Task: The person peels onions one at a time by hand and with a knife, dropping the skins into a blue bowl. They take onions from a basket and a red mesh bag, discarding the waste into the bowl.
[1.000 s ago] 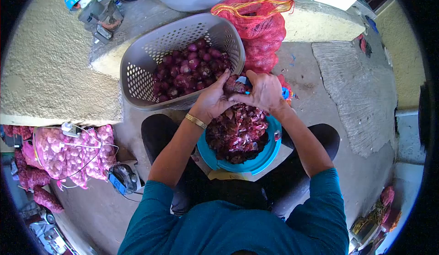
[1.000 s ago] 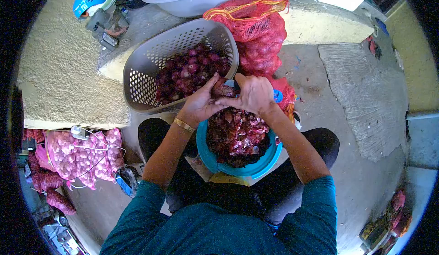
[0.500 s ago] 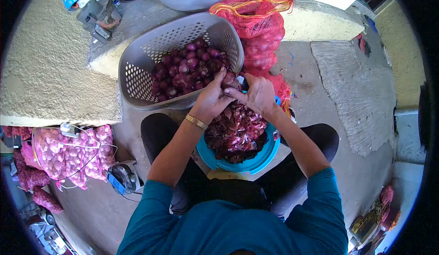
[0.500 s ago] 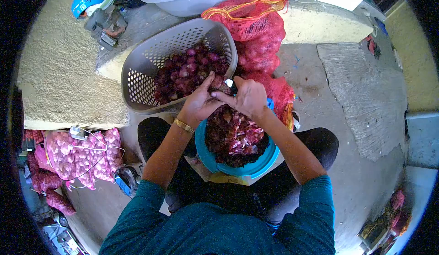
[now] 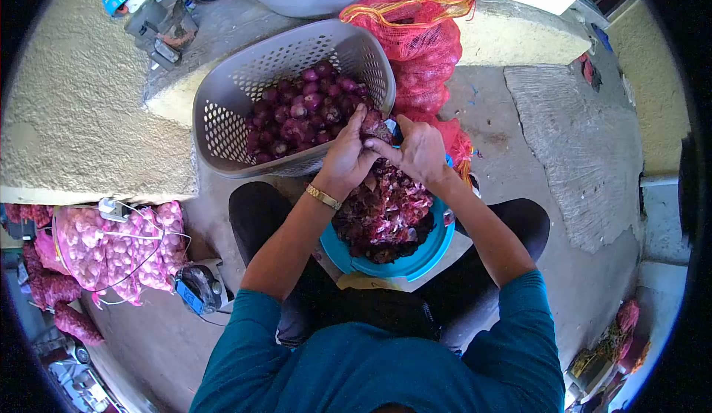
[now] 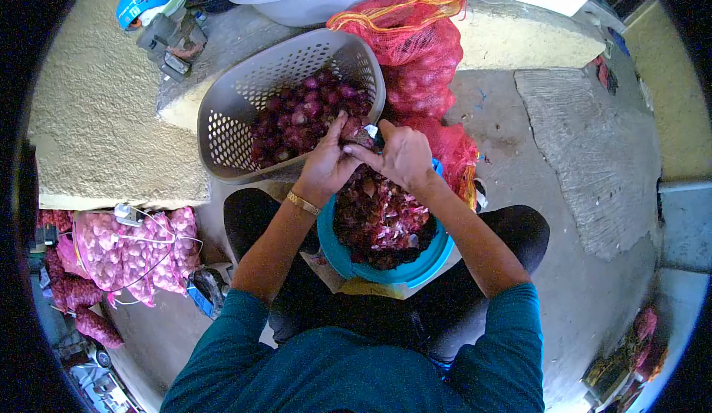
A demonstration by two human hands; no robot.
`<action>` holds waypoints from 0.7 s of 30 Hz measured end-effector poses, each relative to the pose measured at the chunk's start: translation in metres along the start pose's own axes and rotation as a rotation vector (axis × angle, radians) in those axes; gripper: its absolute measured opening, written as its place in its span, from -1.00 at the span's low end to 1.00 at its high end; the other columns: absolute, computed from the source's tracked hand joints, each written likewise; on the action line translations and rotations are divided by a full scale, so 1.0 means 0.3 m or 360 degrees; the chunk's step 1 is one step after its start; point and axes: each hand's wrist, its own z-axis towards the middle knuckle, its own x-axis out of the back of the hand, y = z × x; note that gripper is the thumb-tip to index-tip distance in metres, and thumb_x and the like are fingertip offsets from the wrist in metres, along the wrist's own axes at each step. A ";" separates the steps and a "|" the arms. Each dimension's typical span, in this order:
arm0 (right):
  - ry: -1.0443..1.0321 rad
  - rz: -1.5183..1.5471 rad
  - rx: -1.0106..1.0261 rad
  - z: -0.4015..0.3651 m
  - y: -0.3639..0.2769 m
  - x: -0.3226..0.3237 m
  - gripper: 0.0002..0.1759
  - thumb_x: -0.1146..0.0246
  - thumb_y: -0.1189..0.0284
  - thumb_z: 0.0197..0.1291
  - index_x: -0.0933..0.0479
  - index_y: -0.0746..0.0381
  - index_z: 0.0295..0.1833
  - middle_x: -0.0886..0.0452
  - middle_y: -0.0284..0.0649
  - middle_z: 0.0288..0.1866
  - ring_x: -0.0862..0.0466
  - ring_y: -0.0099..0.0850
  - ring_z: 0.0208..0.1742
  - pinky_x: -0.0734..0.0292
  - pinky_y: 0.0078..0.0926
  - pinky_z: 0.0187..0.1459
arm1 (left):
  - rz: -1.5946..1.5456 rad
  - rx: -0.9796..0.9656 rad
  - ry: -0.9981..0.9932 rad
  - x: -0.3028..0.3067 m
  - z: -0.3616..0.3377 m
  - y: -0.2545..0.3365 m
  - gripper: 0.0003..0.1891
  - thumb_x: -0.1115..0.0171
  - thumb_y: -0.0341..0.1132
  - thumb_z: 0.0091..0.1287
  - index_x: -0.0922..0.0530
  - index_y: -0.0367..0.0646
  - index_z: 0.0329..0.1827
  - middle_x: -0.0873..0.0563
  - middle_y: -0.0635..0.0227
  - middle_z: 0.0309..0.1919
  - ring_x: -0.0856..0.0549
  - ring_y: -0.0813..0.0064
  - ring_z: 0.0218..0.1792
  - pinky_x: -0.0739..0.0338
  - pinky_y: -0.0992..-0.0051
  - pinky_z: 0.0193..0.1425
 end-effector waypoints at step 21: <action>0.0033 0.0178 0.0101 0.014 -0.038 -0.015 -0.35 -0.26 -0.15 0.17 -0.57 0.32 -0.15 -0.56 0.06 -0.60 -0.64 0.06 -0.51 -0.52 -0.09 -0.47 | -0.0059 -0.0325 -0.0041 0.011 0.006 -0.011 -0.77 -0.12 -0.14 0.48 -0.58 -0.12 -0.12 -0.70 0.40 -0.29 -0.66 0.53 -0.29 -0.61 0.52 -0.15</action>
